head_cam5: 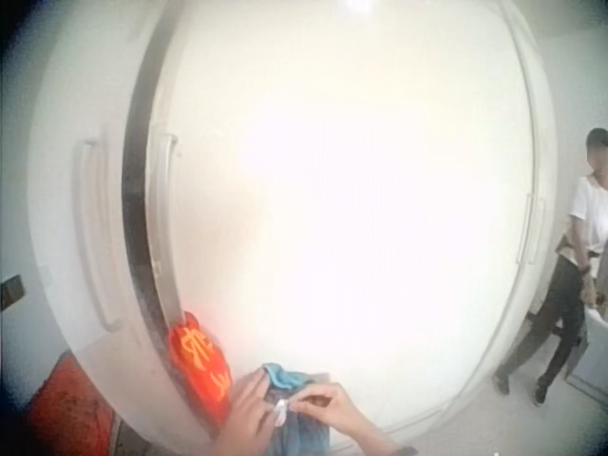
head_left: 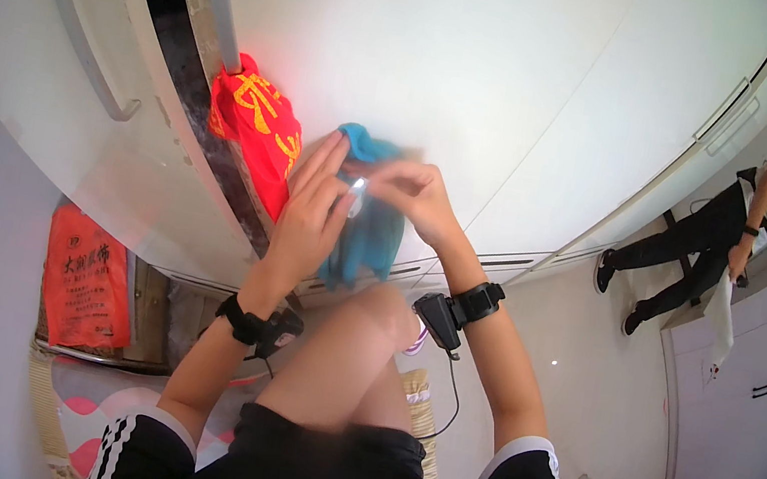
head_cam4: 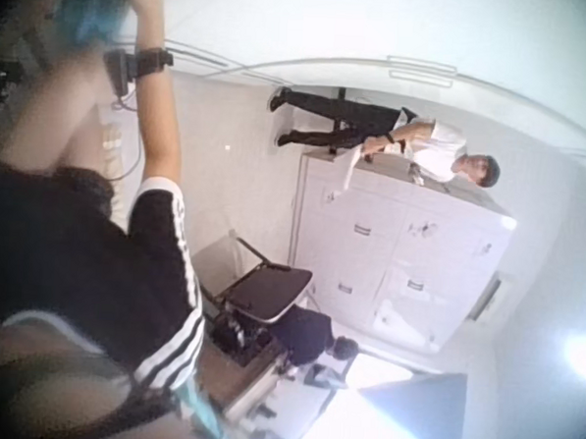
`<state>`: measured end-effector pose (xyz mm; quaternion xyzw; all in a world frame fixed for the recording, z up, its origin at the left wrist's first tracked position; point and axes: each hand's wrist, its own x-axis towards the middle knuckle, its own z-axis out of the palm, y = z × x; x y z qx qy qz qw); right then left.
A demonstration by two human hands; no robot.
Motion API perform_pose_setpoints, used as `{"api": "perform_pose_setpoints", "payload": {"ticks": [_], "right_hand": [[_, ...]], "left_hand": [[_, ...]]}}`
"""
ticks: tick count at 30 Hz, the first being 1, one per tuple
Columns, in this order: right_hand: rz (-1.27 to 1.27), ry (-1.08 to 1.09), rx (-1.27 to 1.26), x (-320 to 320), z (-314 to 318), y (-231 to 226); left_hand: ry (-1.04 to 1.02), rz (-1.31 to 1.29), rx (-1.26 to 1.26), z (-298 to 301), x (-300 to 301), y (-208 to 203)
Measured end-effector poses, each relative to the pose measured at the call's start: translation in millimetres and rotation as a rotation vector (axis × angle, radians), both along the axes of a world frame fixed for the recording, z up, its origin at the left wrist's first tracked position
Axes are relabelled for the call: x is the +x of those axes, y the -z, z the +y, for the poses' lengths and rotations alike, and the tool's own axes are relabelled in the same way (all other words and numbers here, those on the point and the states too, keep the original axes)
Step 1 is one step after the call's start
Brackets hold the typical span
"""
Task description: Wipe down the exterior surface of a white closet with a blue cloth.
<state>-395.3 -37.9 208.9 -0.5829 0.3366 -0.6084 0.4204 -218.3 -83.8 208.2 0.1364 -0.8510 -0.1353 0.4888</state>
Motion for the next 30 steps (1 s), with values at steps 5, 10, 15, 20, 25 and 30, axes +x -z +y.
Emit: {"api": "perform_pose_setpoints", "payload": {"ticks": [5,10,15,20,25,30], "right_hand": [[0.027,-0.016,0.018,-1.0,1.9,-0.4],[0.018,-0.015,0.02,-1.8,2.0,-1.3],[-0.048,0.032,0.038,3.9,3.9,-3.5],[0.047,0.046,0.048,-1.8,5.9,-3.0],[0.018,-0.005,0.019,-0.6,4.4,-2.0],[0.033,-0.003,0.037,1.6,3.2,-3.4]], "left_hand": [[-0.043,-0.003,0.006,4.3,-2.5,-0.6],[-0.034,0.025,0.002,3.9,-4.7,-1.0],[-0.04,0.064,0.003,2.7,-6.7,-0.4],[-0.056,0.091,-0.003,6.2,-5.2,-5.7],[-0.103,0.038,-0.066,7.0,-2.0,-10.3],[-0.1,-0.008,-0.102,5.6,-0.3,-8.8]]}}
